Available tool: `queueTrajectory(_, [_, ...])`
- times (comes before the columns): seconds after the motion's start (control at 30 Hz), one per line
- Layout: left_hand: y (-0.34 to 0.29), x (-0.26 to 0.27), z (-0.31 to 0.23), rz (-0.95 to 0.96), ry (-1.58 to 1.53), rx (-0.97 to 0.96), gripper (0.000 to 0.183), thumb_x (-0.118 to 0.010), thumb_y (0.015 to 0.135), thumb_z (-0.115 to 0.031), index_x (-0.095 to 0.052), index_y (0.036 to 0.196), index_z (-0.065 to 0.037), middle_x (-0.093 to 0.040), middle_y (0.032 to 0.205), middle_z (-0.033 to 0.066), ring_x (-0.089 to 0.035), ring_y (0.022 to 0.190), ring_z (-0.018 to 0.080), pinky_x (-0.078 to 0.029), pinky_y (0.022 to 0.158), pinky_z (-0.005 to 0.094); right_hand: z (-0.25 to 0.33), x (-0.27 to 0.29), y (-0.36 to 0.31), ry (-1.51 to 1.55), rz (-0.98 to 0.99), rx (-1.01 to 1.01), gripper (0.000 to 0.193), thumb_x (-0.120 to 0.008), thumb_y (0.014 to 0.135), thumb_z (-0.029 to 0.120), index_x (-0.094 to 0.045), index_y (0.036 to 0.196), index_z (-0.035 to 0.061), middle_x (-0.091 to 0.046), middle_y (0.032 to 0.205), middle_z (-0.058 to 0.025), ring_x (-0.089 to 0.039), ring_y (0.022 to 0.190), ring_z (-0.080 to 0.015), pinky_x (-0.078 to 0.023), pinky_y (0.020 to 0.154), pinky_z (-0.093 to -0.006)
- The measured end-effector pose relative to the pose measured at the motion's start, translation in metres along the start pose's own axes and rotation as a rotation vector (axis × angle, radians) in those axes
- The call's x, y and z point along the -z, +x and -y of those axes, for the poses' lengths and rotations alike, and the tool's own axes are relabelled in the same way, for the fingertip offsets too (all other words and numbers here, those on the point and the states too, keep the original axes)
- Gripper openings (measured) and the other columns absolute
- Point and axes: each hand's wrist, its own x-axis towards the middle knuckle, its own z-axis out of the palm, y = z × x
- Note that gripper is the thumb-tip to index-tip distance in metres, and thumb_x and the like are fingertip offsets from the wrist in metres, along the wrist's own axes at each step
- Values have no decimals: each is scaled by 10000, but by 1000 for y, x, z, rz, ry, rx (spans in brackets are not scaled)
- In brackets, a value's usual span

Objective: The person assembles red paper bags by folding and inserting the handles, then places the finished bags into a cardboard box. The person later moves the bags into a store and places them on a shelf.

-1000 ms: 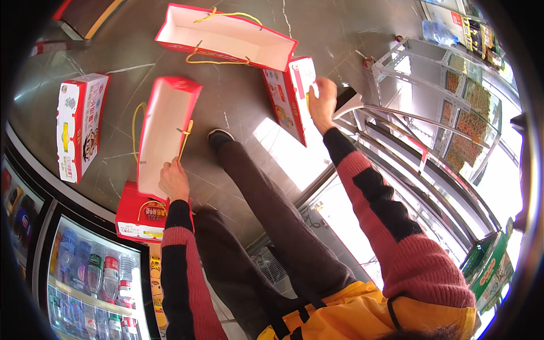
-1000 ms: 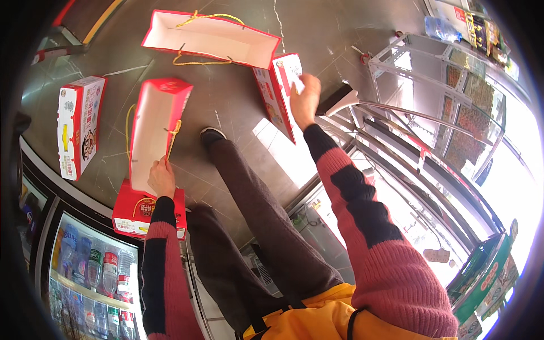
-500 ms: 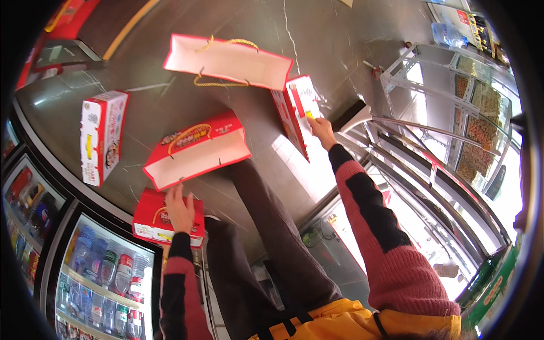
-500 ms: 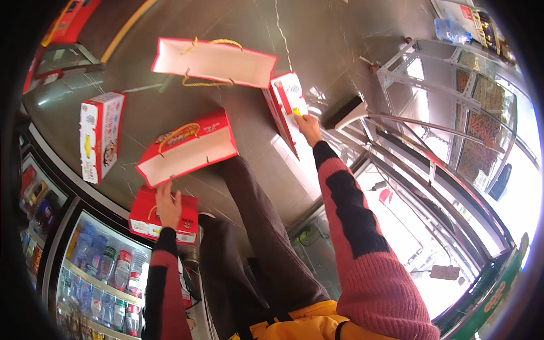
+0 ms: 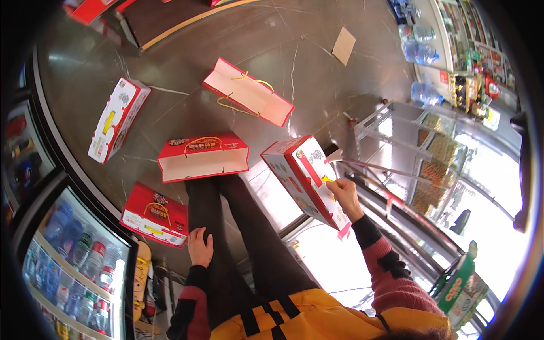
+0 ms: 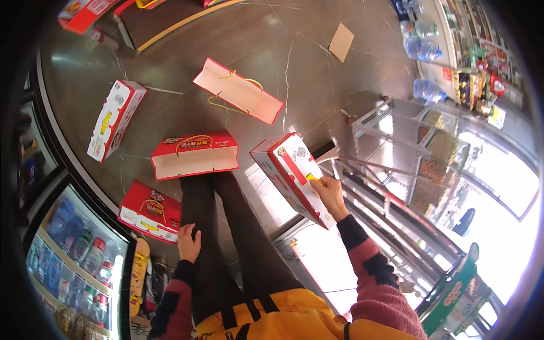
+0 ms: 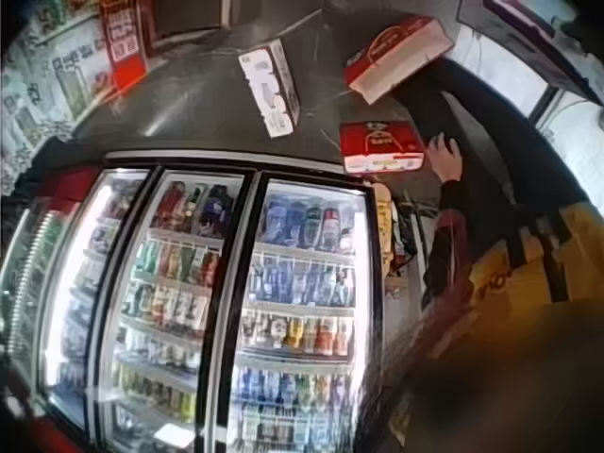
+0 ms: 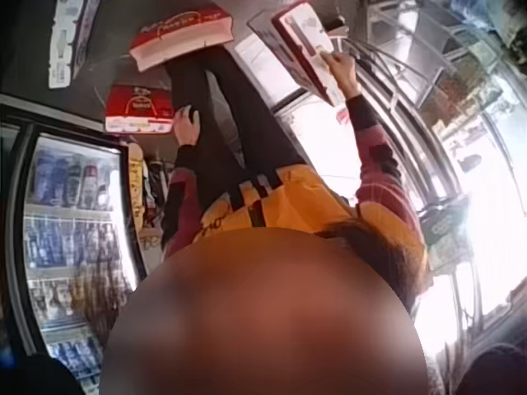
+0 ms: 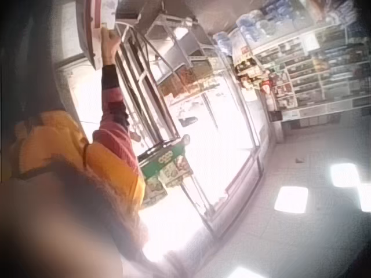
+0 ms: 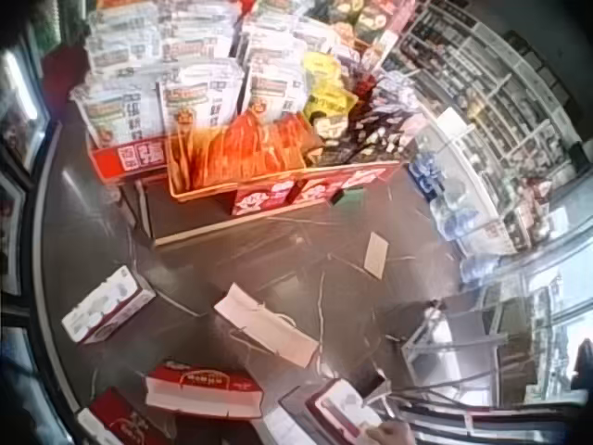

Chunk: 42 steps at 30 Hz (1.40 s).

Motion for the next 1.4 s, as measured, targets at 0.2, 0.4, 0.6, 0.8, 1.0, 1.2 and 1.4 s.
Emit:
queueTrajectory(0.2, [5,0,2,-74,69,-38,325,-654,829,-221,-625,1105,-52,-572,1117,120,-522,1074,337,-435,899,454,90,27,-26,-2,53,158,347,-694,863,247,-580,659,-10,-429,560,53,-365,538,-29,-268,474,-262])
queueTrajectory(0.4, [10,-6,-11,-176,15,85,315,-658,831,-242,-636,1087,-59,-575,1099,118,-529,1054,332,-456,869,452,142,2,36,-9,144,324,292,-650,918,209,-573,699,32,-461,608,56,-383,540,-19,-268,481,-226])
queueTrajectory(0.6, [18,-39,-63,-297,-26,274,307,-654,835,-276,-655,1060,-67,-584,1096,103,-526,1062,319,-449,877,453,185,-23,116,-141,225,406,271,-669,901,197,-590,712,18,-480,609,55,-394,537,-18,-279,482,-216])
queueTrajectory(0.8, [22,-74,-104,-322,38,390,325,-654,833,-322,-672,1045,-76,-598,1095,91,-516,1078,300,-404,950,464,212,-26,146,26,375,357,316,-669,880,214,-601,680,-22,-492,571,32,-417,520,-42,-301,461,-253])
queueTrajectory(1.0, [37,-82,-115,-295,75,410,322,-656,826,-333,-685,1027,-84,-613,1064,91,-527,1061,300,-381,988,485,226,-26,151,-106,404,415,374,-645,885,237,-542,637,-23,-461,542,10,-404,510,-53,-308,459,-281])
queueTrajectory(1.2, [41,-78,-121,-292,103,377,308,-656,825,-328,-685,1010,-84,-627,1028,92,-549,1018,303,-377,1000,487,248,-49,165,-251,357,524,374,-646,873,249,-563,660,-47,-475,539,-10,-427,494,-72,-336,463,-283])
queueTrajectory(1.4, [39,-82,-117,-300,44,399,289,-648,831,-326,-679,984,-83,-627,1019,94,-550,1012,301,-384,987,472,250,-95,194,-179,400,423,308,-664,875,215,-625,763,-70,-548,606,-29,-477,510,-85,-367,461,-266])
